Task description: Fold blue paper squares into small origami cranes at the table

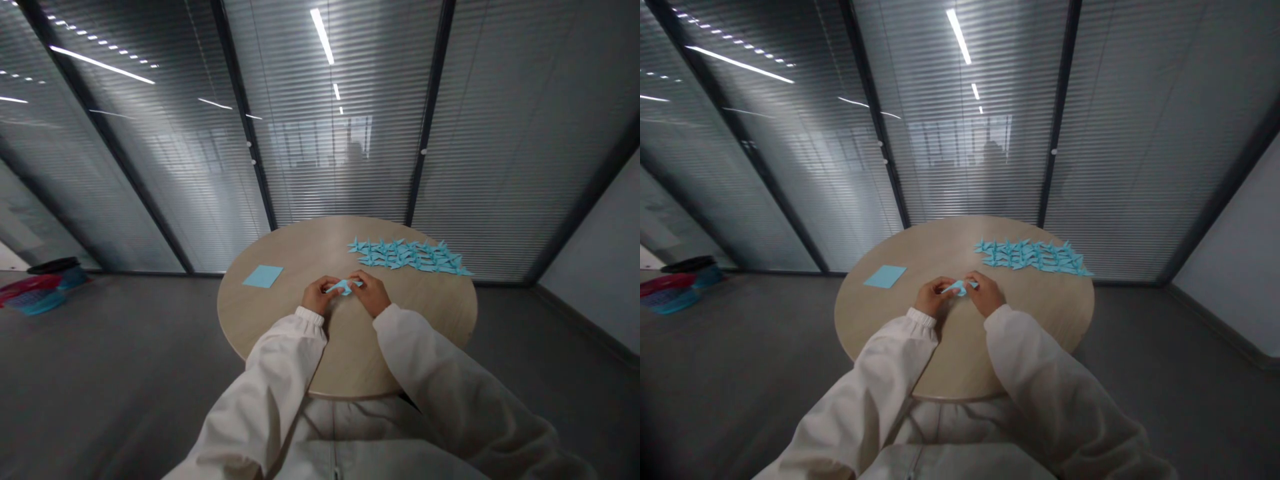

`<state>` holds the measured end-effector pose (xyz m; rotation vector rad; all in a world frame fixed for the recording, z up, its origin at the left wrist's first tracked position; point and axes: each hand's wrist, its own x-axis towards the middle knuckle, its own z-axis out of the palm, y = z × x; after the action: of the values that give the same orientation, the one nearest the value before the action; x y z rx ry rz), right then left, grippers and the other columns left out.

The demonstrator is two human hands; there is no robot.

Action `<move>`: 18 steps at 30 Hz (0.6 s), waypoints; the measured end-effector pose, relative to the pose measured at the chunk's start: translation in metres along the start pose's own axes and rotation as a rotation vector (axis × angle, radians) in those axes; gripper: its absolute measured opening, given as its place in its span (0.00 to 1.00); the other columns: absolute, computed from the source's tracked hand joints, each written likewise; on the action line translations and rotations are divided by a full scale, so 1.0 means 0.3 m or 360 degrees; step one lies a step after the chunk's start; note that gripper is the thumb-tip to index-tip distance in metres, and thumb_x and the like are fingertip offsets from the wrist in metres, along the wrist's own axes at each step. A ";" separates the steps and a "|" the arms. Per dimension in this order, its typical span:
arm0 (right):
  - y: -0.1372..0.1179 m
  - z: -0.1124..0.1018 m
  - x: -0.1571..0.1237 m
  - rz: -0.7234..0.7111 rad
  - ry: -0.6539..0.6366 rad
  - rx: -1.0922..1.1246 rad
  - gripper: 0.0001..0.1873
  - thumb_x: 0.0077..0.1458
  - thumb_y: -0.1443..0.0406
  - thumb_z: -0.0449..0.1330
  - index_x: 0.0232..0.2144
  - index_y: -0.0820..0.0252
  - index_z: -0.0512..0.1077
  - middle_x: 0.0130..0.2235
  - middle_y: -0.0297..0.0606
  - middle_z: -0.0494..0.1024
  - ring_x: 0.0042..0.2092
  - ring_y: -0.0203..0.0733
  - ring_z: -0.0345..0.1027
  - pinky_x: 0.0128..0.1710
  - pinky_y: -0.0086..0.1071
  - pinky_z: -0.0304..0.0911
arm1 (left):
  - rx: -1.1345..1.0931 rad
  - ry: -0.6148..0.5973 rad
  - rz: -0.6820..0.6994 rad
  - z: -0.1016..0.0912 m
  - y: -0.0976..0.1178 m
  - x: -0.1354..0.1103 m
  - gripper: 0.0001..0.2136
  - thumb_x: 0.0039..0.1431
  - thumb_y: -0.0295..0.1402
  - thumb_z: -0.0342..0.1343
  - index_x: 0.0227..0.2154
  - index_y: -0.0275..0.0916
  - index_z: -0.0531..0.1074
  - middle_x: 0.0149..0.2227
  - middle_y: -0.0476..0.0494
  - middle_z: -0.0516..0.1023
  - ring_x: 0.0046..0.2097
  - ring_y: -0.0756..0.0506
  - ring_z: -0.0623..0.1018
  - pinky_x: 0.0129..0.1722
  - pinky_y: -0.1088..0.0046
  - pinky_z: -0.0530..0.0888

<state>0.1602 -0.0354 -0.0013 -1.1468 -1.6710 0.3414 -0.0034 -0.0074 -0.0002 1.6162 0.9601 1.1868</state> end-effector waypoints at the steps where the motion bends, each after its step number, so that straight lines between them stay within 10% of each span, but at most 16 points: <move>1: -0.003 -0.001 -0.001 -0.0024 0.0000 0.0037 0.11 0.51 0.65 0.54 0.38 0.59 0.70 0.37 0.38 0.75 0.37 0.39 0.68 0.38 0.31 0.63 | 0.0090 0.0017 0.0031 0.000 0.001 -0.001 0.16 0.36 0.38 0.64 0.30 0.34 0.74 0.25 0.46 0.77 0.27 0.49 0.74 0.29 0.76 0.69; 18: -0.019 -0.012 -0.002 -0.0341 0.0031 0.0050 0.08 0.53 0.65 0.55 0.34 0.57 0.73 0.35 0.38 0.74 0.39 0.40 0.67 0.42 0.34 0.62 | 0.0374 0.0030 0.0048 -0.005 0.016 -0.012 0.13 0.41 0.42 0.61 0.26 0.36 0.77 0.23 0.47 0.75 0.26 0.50 0.71 0.25 0.78 0.64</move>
<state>0.1604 -0.0400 0.0039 -0.9345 -1.7465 0.2191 -0.0054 -0.0120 0.0037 1.8118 1.1252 1.1451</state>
